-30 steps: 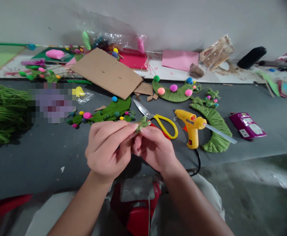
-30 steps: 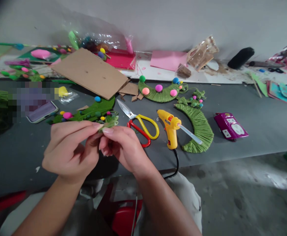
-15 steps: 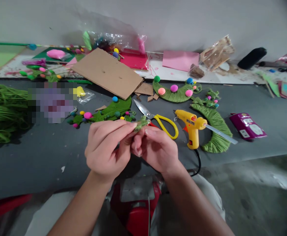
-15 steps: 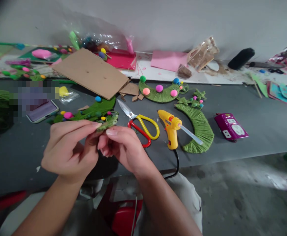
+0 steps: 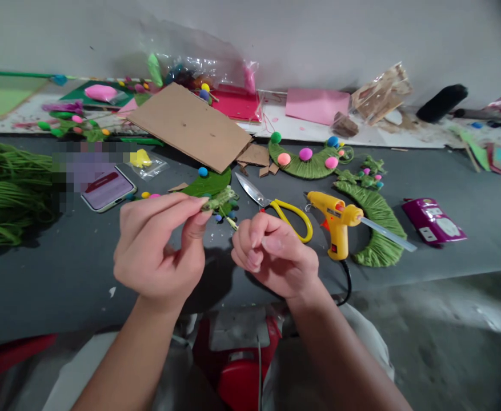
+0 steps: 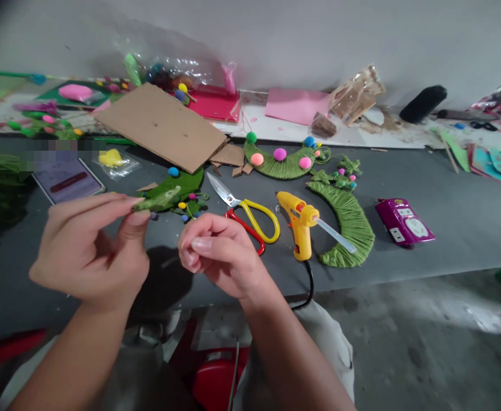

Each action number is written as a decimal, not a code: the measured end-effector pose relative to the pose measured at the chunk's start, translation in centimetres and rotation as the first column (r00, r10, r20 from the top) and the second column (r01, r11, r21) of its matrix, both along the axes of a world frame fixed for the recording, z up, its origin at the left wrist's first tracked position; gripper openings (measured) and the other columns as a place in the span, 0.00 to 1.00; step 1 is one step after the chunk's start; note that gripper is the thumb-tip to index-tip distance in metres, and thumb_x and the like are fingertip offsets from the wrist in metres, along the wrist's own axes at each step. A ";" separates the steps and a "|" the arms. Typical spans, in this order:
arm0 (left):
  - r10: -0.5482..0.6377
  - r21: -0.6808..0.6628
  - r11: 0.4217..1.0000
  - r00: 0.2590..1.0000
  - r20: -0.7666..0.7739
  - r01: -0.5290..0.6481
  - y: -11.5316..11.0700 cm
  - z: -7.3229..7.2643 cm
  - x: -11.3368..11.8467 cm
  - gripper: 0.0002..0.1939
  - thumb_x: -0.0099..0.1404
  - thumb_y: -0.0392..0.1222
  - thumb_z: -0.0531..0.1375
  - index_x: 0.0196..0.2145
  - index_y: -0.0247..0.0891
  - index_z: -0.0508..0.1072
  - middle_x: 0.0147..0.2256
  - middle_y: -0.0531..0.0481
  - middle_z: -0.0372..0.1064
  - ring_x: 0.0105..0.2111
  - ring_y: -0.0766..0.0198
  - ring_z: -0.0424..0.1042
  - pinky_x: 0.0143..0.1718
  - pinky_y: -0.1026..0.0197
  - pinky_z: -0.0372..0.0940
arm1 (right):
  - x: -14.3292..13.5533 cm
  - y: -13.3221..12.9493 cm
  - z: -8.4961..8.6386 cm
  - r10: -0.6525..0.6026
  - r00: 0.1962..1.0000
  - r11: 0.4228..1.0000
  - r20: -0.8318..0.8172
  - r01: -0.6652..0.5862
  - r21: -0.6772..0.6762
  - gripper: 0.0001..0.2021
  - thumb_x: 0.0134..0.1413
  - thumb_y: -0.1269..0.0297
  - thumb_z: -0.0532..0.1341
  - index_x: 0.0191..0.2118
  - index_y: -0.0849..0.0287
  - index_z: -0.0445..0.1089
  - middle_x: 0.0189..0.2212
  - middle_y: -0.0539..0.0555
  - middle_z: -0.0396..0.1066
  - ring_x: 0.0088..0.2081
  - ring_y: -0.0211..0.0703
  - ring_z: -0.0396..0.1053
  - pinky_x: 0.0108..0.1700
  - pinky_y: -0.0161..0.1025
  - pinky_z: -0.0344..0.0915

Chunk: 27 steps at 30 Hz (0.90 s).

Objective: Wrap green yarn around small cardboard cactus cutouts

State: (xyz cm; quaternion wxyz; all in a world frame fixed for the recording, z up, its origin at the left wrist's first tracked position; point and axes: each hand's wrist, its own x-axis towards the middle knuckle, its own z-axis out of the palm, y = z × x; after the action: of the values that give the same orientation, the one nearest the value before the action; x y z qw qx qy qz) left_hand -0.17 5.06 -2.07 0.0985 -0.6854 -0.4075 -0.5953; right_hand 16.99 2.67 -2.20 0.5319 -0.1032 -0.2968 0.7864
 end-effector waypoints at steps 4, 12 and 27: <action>0.002 -0.013 1.000 1.000 -0.019 -0.003 0.0 0.0 -0.1 0.19 0.62 0.29 0.70 0.47 0.49 0.81 0.40 0.48 0.81 0.39 0.55 0.79 0.42 0.47 0.73 | -0.1 -0.1 -0.2 0.023 0.998 1.000 0.062 -0.022 -0.009 0.05 0.61 0.64 0.65 0.34 0.59 0.77 0.24 0.49 0.65 0.25 0.34 0.59 0.29 0.34 0.54; 0.007 -0.052 0.999 1.000 -0.003 -0.008 -0.1 -0.2 0.0 0.17 0.64 0.30 0.68 0.47 0.50 0.80 0.41 0.49 0.80 0.40 0.55 0.78 0.43 0.48 0.72 | -0.5 0.3 0.5 0.031 0.997 0.991 0.072 -0.021 -0.132 0.11 0.63 0.65 0.58 0.28 0.59 0.67 0.19 0.45 0.56 0.21 0.33 0.53 0.27 0.34 0.52; -0.084 0.037 0.996 0.995 -0.047 0.086 0.0 -0.2 0.3 0.16 0.62 0.30 0.69 0.45 0.45 0.81 0.39 0.48 0.81 0.37 0.57 0.78 0.41 0.52 0.71 | -0.6 -0.2 -0.2 -0.214 0.905 0.973 0.368 0.230 0.001 0.07 0.57 0.62 0.71 0.30 0.58 0.78 0.20 0.46 0.67 0.22 0.32 0.59 0.28 0.34 0.56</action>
State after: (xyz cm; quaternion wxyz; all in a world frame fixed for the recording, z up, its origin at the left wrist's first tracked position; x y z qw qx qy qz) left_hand 0.10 5.07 -2.29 0.0955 -0.7136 -0.3639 -0.5910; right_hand 16.35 2.49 -2.43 0.5510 -0.2919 -0.3603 0.6938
